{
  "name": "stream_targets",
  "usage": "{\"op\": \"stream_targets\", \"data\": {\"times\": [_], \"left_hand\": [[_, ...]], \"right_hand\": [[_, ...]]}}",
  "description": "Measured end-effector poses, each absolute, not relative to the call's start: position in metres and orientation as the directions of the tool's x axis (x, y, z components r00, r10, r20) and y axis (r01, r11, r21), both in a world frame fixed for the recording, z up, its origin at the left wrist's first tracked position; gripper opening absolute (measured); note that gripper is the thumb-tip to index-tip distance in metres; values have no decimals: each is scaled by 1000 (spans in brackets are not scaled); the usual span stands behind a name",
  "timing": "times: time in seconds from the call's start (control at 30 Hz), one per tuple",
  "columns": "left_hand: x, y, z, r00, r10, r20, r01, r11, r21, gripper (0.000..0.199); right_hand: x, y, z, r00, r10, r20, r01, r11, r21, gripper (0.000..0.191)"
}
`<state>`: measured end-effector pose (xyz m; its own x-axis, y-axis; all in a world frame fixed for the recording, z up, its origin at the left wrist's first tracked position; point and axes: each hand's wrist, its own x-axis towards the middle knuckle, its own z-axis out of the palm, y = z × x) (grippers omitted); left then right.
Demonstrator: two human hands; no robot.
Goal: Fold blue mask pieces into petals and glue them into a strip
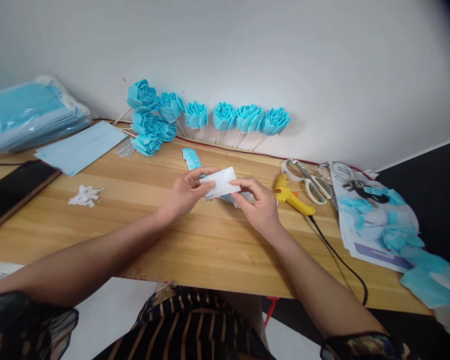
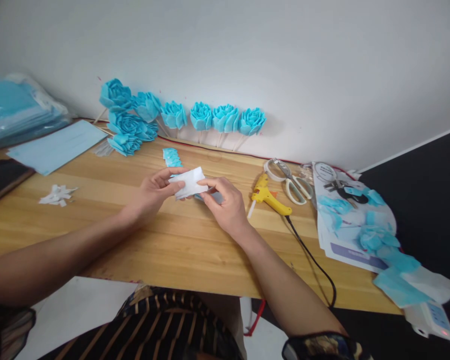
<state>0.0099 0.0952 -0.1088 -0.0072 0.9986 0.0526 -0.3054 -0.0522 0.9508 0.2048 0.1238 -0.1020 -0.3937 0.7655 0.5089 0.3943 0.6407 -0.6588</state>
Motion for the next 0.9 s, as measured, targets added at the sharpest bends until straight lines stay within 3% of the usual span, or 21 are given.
{"op": "stream_targets", "data": {"times": [0.3, 0.8, 0.9], "left_hand": [[10, 97, -111, 29, 999, 27, -290, -17, 957, 49], [10, 95, -113, 50, 995, 81, -174, -72, 982, 47], [9, 94, -111, 65, 993, 96, -156, -85, 984, 47]], "right_hand": [[206, 125, -101, -413, 756, 508, 375, 650, -662, 8], [203, 122, -104, -304, 863, 403, 316, 490, -812, 6], [202, 122, -106, -287, 873, 395, 321, 475, -819, 15]]}}
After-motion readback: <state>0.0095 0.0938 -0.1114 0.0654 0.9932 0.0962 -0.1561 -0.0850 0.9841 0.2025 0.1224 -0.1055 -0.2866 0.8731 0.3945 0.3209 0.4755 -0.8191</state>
